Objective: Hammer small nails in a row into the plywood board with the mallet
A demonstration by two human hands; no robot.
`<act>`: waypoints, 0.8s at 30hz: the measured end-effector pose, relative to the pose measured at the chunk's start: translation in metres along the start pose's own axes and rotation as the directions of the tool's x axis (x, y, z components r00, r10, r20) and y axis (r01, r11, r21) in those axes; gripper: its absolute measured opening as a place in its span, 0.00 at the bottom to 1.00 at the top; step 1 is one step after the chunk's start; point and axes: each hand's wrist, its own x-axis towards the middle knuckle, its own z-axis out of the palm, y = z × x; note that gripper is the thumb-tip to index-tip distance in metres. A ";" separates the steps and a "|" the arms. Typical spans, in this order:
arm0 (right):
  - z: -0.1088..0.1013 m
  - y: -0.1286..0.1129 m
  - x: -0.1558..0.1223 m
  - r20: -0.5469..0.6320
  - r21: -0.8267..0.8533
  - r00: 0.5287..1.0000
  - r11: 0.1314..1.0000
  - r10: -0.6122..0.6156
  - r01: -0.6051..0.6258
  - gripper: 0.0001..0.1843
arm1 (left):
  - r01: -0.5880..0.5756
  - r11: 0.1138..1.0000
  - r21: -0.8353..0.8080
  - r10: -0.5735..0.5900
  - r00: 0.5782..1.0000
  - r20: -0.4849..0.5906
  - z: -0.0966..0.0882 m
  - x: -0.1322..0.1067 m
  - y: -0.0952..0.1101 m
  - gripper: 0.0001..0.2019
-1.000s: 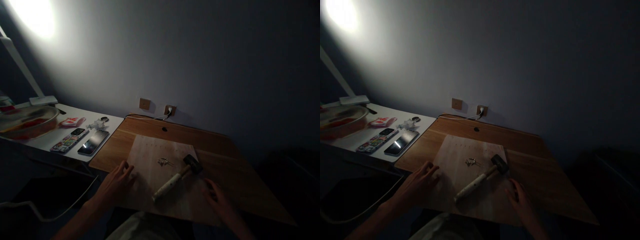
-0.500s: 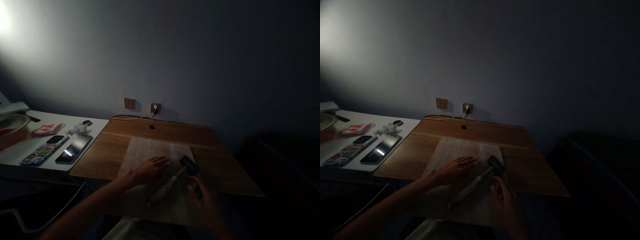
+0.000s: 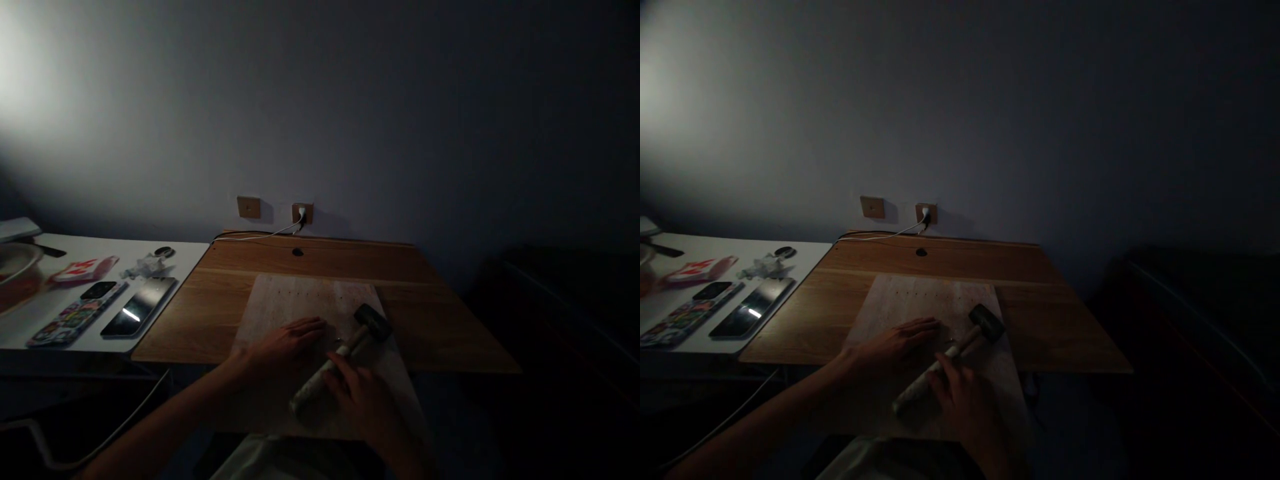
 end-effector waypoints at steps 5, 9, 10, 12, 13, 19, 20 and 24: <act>0.006 -0.003 0.000 -0.098 0.084 0.985 0.987 0.144 -0.136 0.21 | -0.110 0.993 0.037 0.108 0.993 0.039 0.009 0.016 0.000 0.24; 0.001 0.010 -0.015 -0.080 0.436 0.980 0.891 0.182 -0.130 0.21 | -0.142 0.985 0.098 0.136 0.989 0.066 0.010 0.024 0.001 0.18; -0.001 0.014 -0.019 -0.055 0.529 0.977 0.836 0.204 -0.145 0.21 | -0.143 0.984 0.105 0.136 0.988 0.072 0.010 0.025 0.001 0.17; -0.002 0.019 -0.027 -0.003 0.709 0.954 0.673 0.300 -0.210 0.25 | -0.138 0.984 0.112 0.130 0.989 0.078 0.009 0.027 0.001 0.15; -0.002 0.021 -0.029 0.021 0.789 0.934 0.568 0.357 -0.234 0.29 | -0.132 0.984 0.116 0.124 0.989 0.076 0.009 0.029 0.001 0.14; -0.004 0.030 -0.027 0.064 0.908 0.859 0.327 0.508 -0.261 0.46 | -0.161 0.956 0.243 0.153 0.987 0.054 0.008 0.040 0.006 0.10; -0.004 0.034 -0.026 0.057 0.888 0.866 0.371 0.496 -0.272 0.44 | -0.182 0.945 0.273 0.170 0.983 0.066 0.008 0.042 0.008 0.10; -0.006 0.055 -0.018 -0.076 0.739 0.887 0.623 0.455 -0.256 0.38 | -0.253 0.894 0.369 0.226 0.967 0.115 0.006 0.047 0.016 0.11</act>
